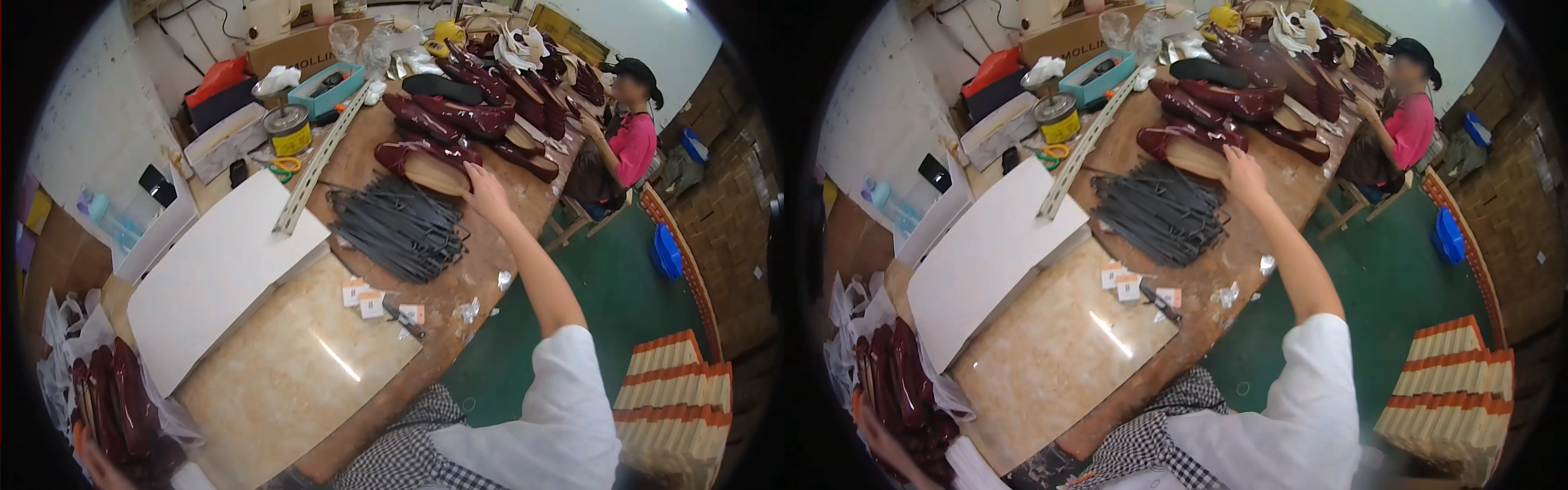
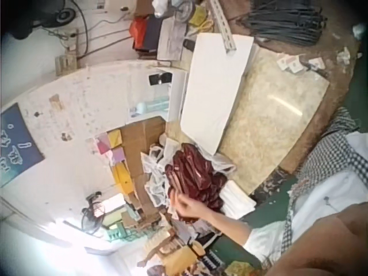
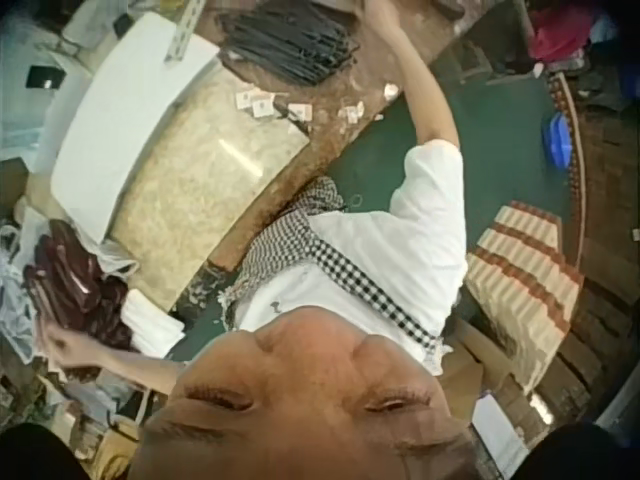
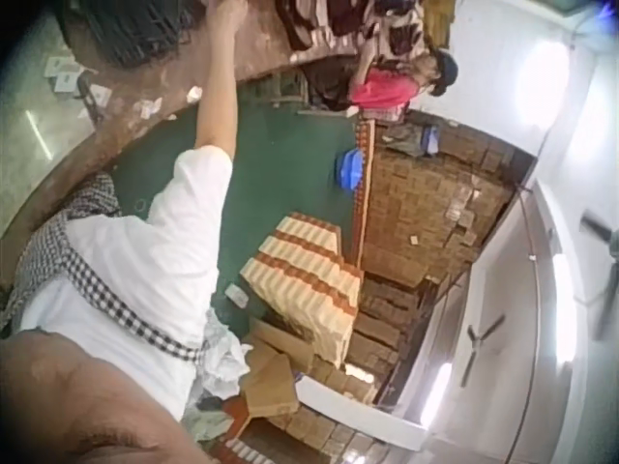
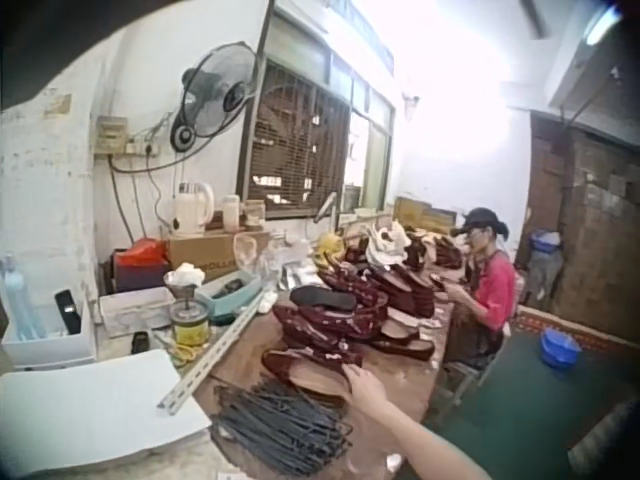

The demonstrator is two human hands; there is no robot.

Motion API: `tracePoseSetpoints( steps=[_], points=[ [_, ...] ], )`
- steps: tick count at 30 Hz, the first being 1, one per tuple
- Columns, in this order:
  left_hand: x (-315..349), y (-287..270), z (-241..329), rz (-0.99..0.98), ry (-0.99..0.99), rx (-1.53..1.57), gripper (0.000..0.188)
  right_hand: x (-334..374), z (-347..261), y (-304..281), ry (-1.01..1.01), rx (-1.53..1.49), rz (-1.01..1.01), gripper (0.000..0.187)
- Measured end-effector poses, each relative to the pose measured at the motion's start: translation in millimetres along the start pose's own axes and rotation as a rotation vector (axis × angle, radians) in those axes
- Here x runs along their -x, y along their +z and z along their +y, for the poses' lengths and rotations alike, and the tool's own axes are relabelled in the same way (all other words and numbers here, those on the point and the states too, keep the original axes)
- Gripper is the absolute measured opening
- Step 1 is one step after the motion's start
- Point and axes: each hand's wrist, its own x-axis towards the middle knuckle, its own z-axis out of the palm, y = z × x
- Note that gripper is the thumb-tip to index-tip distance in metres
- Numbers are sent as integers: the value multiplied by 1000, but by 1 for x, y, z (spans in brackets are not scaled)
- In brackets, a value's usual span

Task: The person inserts a metal shoe tree into a maroon flat shoe to maintain its shape. They then stuff a white tissue into the shoe's opening. The person picks up a small packet, opens it, and appears to inspect the contents before placing the packet down. Finally, they handle another pair of maroon shoes, inserting a shoe tree into one of them.

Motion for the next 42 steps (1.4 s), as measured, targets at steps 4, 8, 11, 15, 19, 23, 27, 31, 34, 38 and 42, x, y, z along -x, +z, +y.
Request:
tracePoseSetpoints(
  steps=[4,8,11,15,19,23,27,31,34,38,42],
  points=[
    [43,131,151,-527,61,365,24,-43,24,49,241,6,-103,35],
    [103,230,240,-961,-271,893,54,-57,-4,9,84,-77,-190,30],
    [138,286,295,-1063,-756,1308,75,-25,-76,-56,-67,-364,-366,32],
    [157,308,326,-769,-1049,1576,75,-12,-121,-83,-418,-574,-723,38],
    [181,264,257,-683,-1224,1469,67,-118,-36,-50,-198,48,102,61],
    [215,203,192,-490,-1241,1139,67,-146,63,-6,-1,247,28,35],
    [239,168,122,-560,-516,239,69,-95,-42,-31,-107,-358,260,21],
    [206,163,128,-696,-606,297,59,52,-173,-61,-555,-450,53,14],
    [190,169,123,-575,-729,683,50,156,-231,-52,-877,-455,-257,16],
    [186,134,93,-287,-975,761,51,210,-265,-34,-901,-443,-437,21],
    [234,115,71,-584,-684,51,50,214,-287,-42,-921,-479,-472,29]
  ],
)
